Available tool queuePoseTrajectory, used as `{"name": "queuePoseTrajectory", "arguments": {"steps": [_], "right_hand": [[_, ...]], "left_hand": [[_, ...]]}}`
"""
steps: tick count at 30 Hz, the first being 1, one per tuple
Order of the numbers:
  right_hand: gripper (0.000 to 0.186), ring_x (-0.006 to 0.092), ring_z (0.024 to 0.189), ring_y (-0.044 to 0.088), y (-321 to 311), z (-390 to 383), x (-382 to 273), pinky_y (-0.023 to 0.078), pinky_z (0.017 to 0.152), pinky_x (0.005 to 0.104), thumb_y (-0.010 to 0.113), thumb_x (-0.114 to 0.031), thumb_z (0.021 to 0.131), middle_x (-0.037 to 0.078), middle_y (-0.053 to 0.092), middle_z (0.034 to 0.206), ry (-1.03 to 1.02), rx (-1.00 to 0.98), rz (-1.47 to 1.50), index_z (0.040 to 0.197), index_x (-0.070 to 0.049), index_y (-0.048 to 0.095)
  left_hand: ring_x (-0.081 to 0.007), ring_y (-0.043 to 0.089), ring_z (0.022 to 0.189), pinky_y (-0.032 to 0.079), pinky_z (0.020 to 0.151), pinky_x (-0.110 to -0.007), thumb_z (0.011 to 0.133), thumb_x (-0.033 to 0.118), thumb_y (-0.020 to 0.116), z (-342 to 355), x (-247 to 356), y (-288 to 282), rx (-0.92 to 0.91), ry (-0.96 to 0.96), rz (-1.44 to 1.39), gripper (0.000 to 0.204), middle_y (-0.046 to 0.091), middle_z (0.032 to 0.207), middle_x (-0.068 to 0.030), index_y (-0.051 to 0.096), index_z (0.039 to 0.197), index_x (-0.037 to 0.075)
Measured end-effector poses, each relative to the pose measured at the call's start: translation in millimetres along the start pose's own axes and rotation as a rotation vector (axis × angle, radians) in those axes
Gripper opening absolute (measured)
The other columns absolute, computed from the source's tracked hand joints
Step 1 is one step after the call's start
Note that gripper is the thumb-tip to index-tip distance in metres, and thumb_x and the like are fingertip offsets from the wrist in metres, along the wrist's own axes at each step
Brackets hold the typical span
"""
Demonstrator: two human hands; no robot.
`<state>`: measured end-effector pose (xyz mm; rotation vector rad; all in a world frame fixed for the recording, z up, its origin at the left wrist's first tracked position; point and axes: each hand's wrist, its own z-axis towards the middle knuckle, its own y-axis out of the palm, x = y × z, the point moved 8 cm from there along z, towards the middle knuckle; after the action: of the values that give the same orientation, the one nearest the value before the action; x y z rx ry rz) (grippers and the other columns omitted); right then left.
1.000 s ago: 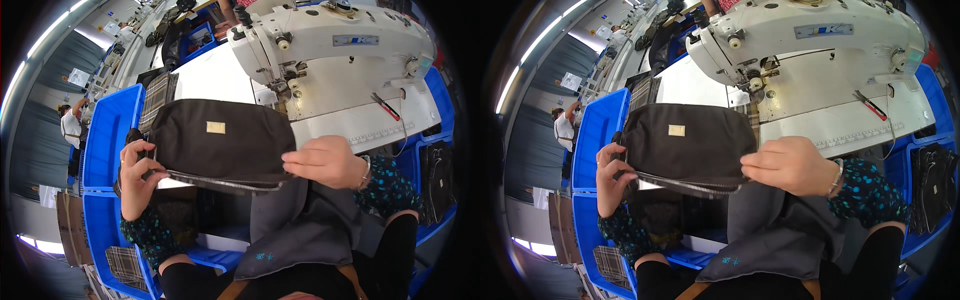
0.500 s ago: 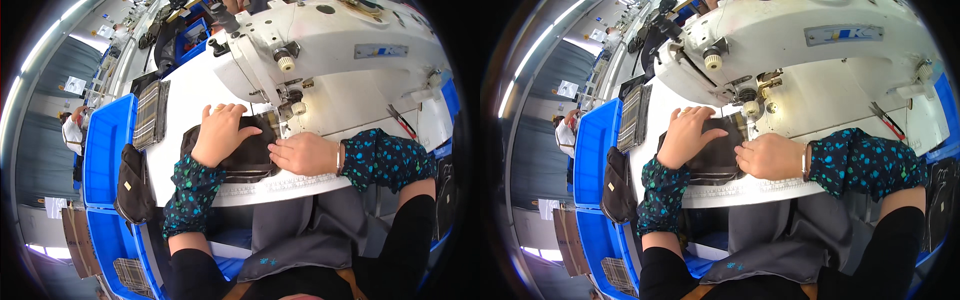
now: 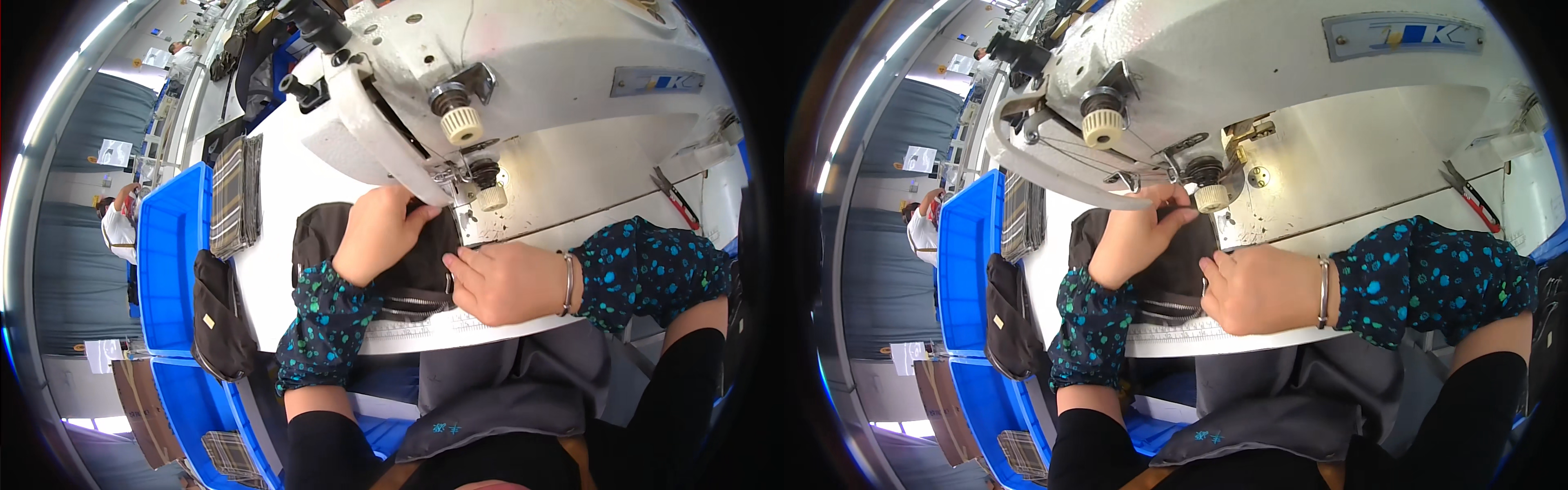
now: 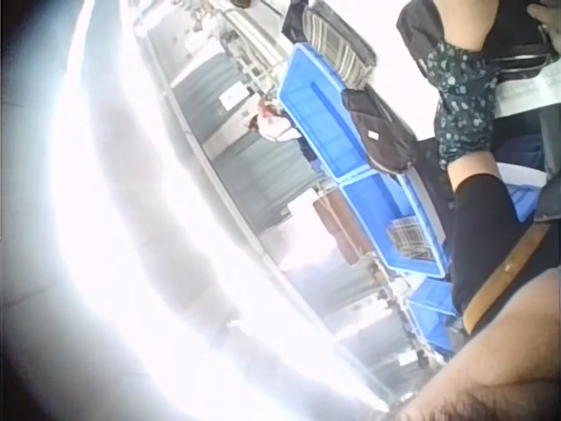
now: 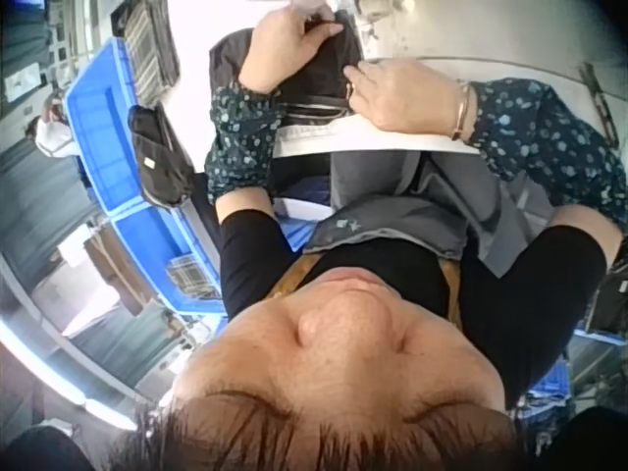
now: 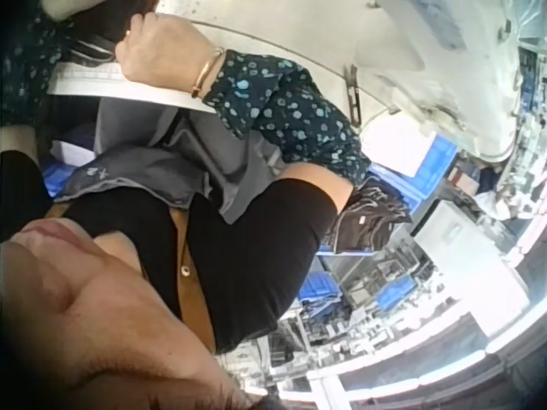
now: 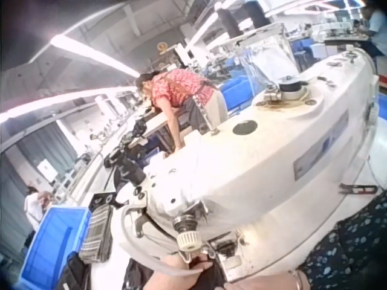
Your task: The person sews zippers onto small black pouches using an industrial sewing machine. They pick up pouches from a blue bin, align the zipper with the fabric, and guide the material under the needle. After sewing, the finished pouches are placed into a separate blue bin.
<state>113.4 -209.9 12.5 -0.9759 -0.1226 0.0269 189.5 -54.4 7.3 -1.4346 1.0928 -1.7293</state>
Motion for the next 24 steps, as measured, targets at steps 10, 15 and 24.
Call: {"name": "queuePoseTrajectory", "arguments": {"steps": [10,15,24], "right_hand": [[0.025,0.0157,0.063,0.063,-11,0,4,0.046,0.055,0.0284,0.068,-0.018,0.074,0.024,0.076,0.096,0.09,0.064,-0.129,0.087,0.002,0.073],[0.024,0.0124,0.06,0.059,0,-3,4,0.043,0.053,0.0258,0.067,-0.016,0.076,0.022,0.076,0.102,0.118,-0.067,-0.198,0.092,0.001,0.073],[0.017,0.0129,0.054,0.062,-9,0,12,0.045,0.047,0.0273,0.066,-0.018,0.08,0.031,0.074,0.105,0.21,-0.018,-0.164,0.083,-0.001,0.069]], "left_hand": [[-0.0323,0.063,0.072,0.049,0.066,-0.04,0.088,0.015,0.079,-14,28,-7,0.066,0.033,-0.01,0.017,0.067,0.085,-0.0139,0.071,0.096,0.002],[-0.0304,0.058,0.072,0.046,0.064,-0.04,0.088,0.018,0.079,-9,24,-8,0.044,0.024,0.048,0.02,0.063,0.087,-0.0132,0.069,0.094,0.001],[-0.0322,0.062,0.076,0.049,0.067,-0.04,0.089,0.018,0.079,-8,20,-6,0.094,0.022,0.038,0.02,0.066,0.086,-0.0136,0.069,0.095,0.002]]}}
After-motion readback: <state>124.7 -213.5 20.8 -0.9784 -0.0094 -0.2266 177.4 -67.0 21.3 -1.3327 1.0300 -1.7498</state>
